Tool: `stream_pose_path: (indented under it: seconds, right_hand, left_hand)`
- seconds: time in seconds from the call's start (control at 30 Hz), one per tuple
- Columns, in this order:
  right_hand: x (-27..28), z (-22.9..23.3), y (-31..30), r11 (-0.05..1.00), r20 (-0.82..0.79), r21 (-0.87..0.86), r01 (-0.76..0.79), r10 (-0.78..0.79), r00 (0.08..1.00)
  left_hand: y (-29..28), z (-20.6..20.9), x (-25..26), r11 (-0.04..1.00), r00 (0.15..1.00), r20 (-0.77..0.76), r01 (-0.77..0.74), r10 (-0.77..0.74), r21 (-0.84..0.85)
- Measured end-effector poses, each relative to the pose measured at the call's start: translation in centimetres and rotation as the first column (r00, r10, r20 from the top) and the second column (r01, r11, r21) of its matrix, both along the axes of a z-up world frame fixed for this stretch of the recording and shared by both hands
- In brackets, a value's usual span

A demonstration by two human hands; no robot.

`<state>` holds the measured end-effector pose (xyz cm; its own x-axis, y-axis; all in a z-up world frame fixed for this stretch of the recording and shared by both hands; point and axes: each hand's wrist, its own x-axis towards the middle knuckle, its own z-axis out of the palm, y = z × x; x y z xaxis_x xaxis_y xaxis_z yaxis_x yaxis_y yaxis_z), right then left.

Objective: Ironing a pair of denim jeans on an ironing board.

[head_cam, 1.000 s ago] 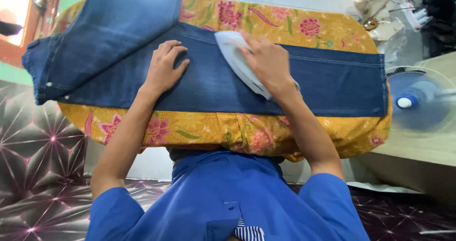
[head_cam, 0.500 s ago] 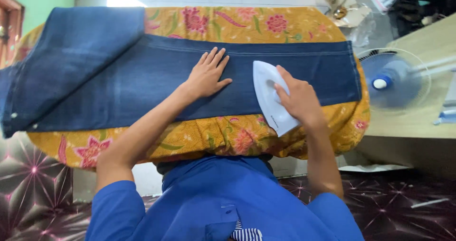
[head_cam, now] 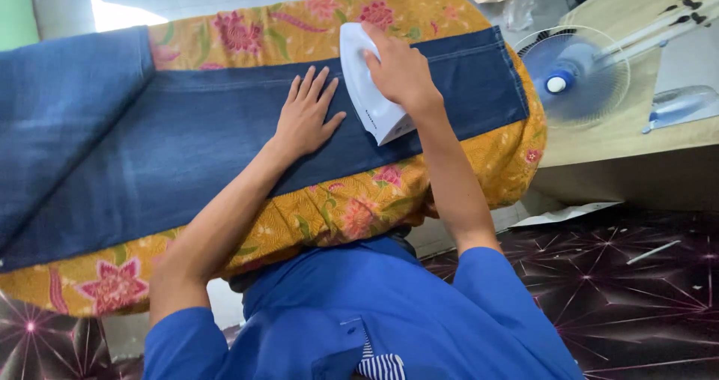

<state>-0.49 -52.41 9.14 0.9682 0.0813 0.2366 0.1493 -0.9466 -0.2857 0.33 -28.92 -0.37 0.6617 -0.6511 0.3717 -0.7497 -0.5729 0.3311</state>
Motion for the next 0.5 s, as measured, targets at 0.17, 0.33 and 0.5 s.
stream_pose_path:
  seconds: [0.17, 0.33, 0.5]
  right_hand:
    - [-2.1, 3.6, 0.3, 0.995, -0.168, -0.046, 0.084, -0.091, 0.982]
    - [-8.3, 5.4, -1.8, 0.976, -0.334, -0.088, 0.199, -0.217, 0.917]
    - [-14.5, 5.3, -3.6, 0.954, -0.316, -0.035, 0.297, -0.293, 0.902]
  left_hand:
    - [0.0, 0.9, -0.1, 1.0, 1.0, -0.024, 0.007, -0.006, 0.025]
    - [-0.2, 0.6, 0.2, 0.998, 0.999, -0.045, -0.009, 0.011, 0.054]
    - [-0.2, 0.7, 0.0, 0.998, 0.999, -0.043, -0.01, 0.013, 0.058]
